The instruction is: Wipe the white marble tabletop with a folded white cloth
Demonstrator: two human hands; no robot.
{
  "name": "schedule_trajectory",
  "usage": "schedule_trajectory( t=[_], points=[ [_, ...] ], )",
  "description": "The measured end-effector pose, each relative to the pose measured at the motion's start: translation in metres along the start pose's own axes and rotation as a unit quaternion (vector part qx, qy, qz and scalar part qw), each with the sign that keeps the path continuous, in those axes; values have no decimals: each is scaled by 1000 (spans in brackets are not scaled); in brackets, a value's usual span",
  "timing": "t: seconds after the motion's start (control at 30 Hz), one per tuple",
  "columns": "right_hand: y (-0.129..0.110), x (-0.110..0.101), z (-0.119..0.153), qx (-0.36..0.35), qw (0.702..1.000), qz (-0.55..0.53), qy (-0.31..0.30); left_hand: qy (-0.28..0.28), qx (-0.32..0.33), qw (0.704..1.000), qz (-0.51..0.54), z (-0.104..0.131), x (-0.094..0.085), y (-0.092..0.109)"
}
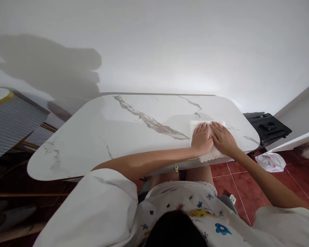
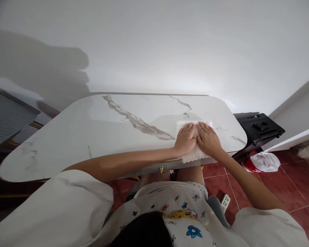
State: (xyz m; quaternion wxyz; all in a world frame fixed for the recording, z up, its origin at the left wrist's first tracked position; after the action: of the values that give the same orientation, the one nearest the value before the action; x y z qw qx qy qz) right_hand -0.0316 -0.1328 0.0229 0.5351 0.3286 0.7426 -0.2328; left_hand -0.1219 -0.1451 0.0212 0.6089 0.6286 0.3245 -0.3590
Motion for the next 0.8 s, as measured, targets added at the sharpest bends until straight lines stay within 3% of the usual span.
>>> schedule_trajectory(
  t=[0.27,0.53,0.8],
  points=[
    [46,16,-62,4,1000,26,1,60,-7,998,-5,-76,-6,-5],
    [82,40,-141,-9,1000,14,6,134,5,991,-20,-158,-24,-31],
    [114,62,-208,10,1000,-10,20,149,26,988,-24,-230,-40,-55]
  ],
)
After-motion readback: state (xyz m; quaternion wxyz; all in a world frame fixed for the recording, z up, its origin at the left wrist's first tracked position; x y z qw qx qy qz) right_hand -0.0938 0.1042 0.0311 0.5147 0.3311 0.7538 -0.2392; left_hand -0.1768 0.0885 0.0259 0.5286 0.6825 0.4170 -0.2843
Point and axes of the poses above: each hand's wrist, its own z-axis away from the middle knuckle, its own x-axis out of the palm, y = z × x, the point moved 7 cm from there along -z, towards the middle knuckle, and after that the axes turned 9 degrees about -x, right-handed, at the moved point
